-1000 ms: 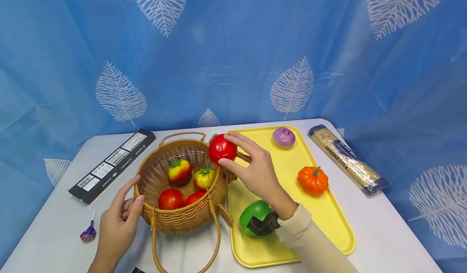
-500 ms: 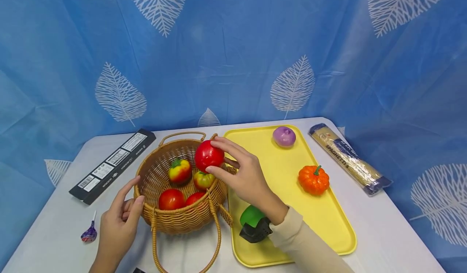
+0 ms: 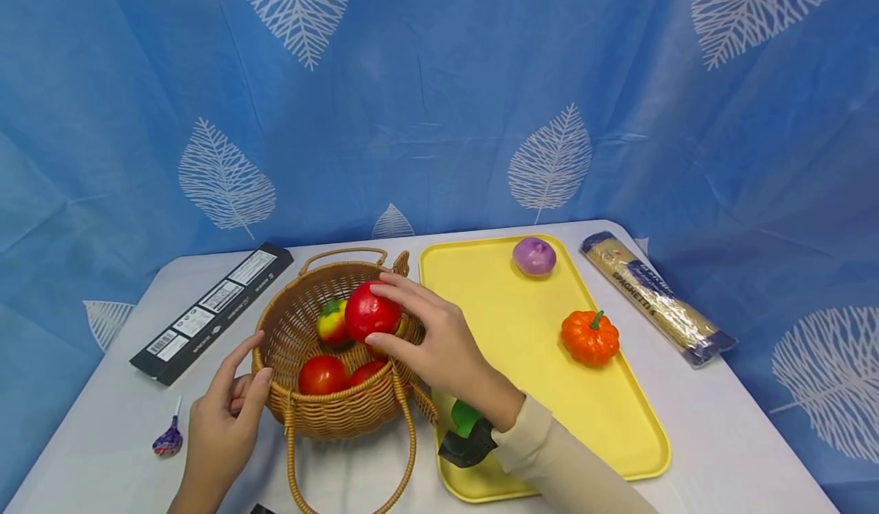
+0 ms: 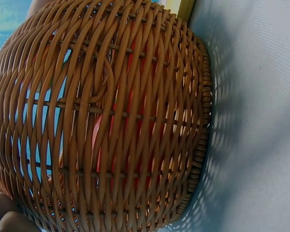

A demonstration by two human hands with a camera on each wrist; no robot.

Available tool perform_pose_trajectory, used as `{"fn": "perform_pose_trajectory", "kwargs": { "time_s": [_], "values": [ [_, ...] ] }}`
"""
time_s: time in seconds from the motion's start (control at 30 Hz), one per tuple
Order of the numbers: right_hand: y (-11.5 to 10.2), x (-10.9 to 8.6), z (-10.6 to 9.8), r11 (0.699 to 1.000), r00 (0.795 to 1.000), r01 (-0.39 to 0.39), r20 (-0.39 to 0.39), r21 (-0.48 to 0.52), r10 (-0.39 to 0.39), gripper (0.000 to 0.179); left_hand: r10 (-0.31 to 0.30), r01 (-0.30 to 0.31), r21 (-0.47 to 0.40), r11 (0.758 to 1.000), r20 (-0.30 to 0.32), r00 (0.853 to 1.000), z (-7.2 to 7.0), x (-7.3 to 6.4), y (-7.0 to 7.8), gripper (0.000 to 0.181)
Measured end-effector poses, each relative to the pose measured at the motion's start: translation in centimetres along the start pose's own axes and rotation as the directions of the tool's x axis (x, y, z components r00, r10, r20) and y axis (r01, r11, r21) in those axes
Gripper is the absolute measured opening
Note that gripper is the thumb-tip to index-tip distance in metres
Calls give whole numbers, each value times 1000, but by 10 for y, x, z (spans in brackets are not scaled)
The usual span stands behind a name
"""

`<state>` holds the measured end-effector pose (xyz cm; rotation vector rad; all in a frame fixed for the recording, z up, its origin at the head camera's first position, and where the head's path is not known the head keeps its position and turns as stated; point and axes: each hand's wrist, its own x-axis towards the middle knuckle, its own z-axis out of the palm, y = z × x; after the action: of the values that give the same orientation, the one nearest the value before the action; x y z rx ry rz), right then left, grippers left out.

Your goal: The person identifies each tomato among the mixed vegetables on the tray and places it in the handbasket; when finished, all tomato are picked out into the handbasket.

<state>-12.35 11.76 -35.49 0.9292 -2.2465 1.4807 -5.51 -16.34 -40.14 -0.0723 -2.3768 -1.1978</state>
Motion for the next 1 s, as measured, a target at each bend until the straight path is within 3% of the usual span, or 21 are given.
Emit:
{"fn": "perform_pose_trajectory", "kwargs": {
  "time_s": [0.17,0.4,0.53,0.77,1.0],
  "values": [
    [0,-1,6,999,1000,16,-19,-49,-17,57,20,-20,-8,1000,0,1000,0,0,-1,52],
    [2,-1,14,998,996,40,-82,-55,-44,58,-3,3,1,1000,-2,1000,1,0,0,53],
    [3,0,19,994,994,72,-80,-83,-78,58,-5,5,-3,1000,-2,1000,1,0,0,53],
    [4,2,22,990,995,91,-40,-103,-96,56,45,-45,-4,999,-29,999,1,1,-4,54],
    [6,-1,20,992,994,88,-52,-92,-93,43,24,-24,-14,1000,-14,1000,1,0,-1,53]
  ]
}}
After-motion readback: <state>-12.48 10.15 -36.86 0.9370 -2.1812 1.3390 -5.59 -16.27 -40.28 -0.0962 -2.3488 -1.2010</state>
